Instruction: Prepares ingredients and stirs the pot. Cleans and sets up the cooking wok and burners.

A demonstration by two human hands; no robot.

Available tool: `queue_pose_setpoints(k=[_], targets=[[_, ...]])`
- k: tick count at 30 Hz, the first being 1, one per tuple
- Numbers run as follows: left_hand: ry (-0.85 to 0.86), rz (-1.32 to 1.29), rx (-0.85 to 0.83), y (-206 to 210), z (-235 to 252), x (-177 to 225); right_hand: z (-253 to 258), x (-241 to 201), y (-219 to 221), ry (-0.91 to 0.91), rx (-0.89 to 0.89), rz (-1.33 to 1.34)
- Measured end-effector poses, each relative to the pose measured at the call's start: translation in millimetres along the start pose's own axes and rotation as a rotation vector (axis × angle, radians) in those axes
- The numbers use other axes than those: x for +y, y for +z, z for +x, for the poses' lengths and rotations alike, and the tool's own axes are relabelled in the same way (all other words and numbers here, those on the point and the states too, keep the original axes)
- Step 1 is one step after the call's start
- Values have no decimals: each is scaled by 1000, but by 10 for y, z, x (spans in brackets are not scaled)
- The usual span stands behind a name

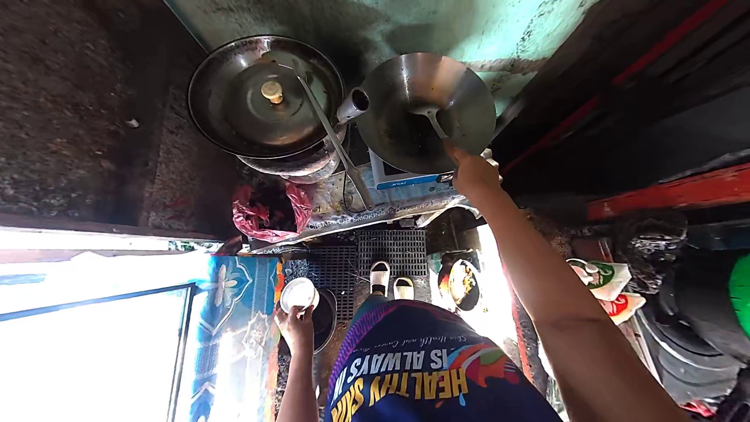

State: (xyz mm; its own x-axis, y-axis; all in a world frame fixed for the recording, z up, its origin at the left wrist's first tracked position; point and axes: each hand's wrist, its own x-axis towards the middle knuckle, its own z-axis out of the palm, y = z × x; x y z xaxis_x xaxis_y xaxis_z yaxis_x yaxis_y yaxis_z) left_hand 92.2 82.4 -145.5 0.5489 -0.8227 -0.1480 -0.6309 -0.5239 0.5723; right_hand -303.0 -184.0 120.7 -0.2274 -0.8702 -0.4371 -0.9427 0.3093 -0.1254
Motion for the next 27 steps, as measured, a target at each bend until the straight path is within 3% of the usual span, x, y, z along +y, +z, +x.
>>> queue_pose_setpoints(k=[4, 10, 13, 18, 24, 27], targets=[[-6, -13, 3, 2, 11, 29, -243, 230, -246, -59, 120, 112], [-31, -16, 9, 46, -31, -2, -955, 674, -476, -220, 249, 53], [-15, -19, 1, 62, -52, 9, -835, 522, -331, -209, 191, 74], [15, -8, -1, 69, -31, 89, -169, 190, 32, -151, 42, 185], [-1, -22, 8, 37, 5, 139, -517, 462, -263, -272, -1, 273], [-5, -10, 5, 51, 1, 119, -440, 464, -245, -267, 10, 260]])
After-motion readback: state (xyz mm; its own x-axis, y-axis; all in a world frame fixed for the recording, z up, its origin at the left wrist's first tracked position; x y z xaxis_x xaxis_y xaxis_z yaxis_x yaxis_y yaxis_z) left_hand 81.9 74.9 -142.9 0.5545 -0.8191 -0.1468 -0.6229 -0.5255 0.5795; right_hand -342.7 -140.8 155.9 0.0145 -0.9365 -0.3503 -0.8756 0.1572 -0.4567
